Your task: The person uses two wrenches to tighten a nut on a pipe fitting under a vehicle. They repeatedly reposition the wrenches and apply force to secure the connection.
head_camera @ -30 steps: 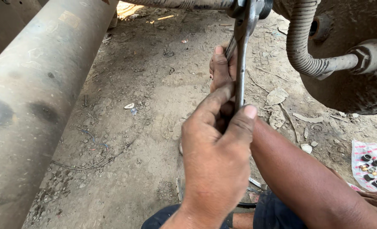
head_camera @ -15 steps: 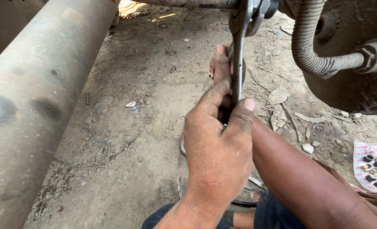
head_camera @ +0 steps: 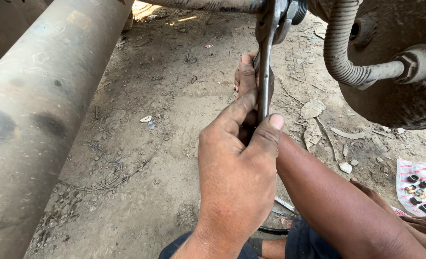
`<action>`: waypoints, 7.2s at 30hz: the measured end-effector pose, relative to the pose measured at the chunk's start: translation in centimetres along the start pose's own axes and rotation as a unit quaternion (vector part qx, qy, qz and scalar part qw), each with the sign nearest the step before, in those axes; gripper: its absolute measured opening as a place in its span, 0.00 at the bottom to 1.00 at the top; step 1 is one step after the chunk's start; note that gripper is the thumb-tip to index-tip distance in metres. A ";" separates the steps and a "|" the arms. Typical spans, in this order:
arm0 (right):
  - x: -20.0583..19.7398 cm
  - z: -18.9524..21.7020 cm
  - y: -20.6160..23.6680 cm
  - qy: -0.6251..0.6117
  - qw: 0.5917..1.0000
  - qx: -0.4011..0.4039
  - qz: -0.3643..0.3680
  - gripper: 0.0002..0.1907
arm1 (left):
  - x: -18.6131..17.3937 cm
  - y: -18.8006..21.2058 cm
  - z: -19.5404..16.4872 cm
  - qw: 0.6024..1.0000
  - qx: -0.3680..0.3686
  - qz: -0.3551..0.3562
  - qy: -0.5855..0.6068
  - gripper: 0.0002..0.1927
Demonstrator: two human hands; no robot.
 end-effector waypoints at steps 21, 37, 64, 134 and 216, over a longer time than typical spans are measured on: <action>-1.0 0.2 1.5 -0.023 0.999 -0.012 0.032 0.24 | 0.5 0.1 0.1 0.997 0.045 -0.010 -0.054 0.14; -1.8 -0.1 1.8 -0.045 0.997 -0.032 0.048 0.26 | 0.5 -0.1 0.1 0.997 0.024 -0.005 -0.070 0.16; -3.4 -1.2 1.2 -0.066 0.993 -0.002 0.100 0.26 | 0.3 0.5 -0.6 0.964 -0.155 0.093 -0.196 0.12; -3.4 7.2 6.1 -0.060 0.977 0.186 0.082 0.32 | -3.6 0.2 7.2 0.989 0.067 0.020 -0.131 0.34; -2.3 10.5 5.8 -0.061 0.954 0.259 0.139 0.37 | -2.8 -12.7 11.9 0.901 0.362 -0.030 -0.237 0.35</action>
Point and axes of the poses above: each hand's wrist, its own y-axis away from the middle knuckle, its own x-axis out of the palm, z = x × y, the point moved 2 cm from there along -y, towards the middle knuckle
